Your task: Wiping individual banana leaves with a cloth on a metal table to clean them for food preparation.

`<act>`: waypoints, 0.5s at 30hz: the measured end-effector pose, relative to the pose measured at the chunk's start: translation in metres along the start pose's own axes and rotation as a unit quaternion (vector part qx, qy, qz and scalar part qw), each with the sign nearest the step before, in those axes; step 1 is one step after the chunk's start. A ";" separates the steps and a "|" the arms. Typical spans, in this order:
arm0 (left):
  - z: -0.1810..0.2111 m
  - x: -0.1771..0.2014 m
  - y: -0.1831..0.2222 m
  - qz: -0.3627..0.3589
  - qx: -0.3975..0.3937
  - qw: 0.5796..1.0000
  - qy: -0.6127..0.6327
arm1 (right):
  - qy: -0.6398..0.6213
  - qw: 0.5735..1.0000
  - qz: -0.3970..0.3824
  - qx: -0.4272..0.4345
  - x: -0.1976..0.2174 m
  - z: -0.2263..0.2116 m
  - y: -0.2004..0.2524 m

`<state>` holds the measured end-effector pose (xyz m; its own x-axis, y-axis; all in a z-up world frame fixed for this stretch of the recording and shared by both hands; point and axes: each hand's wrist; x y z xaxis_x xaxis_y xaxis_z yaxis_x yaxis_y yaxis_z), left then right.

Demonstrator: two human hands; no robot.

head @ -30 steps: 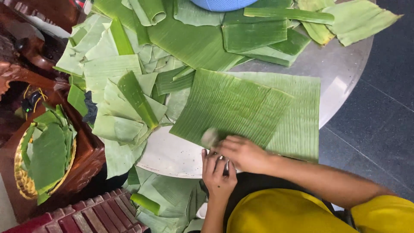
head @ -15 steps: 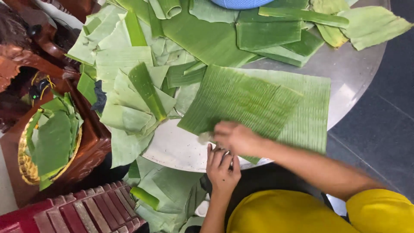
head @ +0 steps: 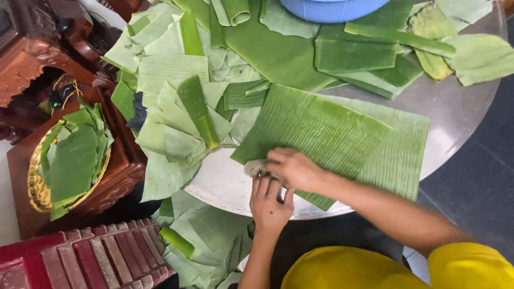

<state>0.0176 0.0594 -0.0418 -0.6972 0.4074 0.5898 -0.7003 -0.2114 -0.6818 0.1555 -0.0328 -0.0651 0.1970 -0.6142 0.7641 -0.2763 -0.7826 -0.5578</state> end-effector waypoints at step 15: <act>0.026 0.027 -0.029 -0.045 0.033 0.998 0.042 | -0.080 0.994 -0.026 0.071 0.031 -0.006 -0.060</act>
<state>0.0151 0.0530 0.0054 -0.6177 0.5005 0.6066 -0.7700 -0.2282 -0.5958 0.1727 -0.0042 -0.0065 0.3574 -0.5721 0.7383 -0.1294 -0.8132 -0.5674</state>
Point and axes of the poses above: each hand's wrist, its own y-axis away from the middle knuckle, its own x-axis out of the back of the hand, z = x × y
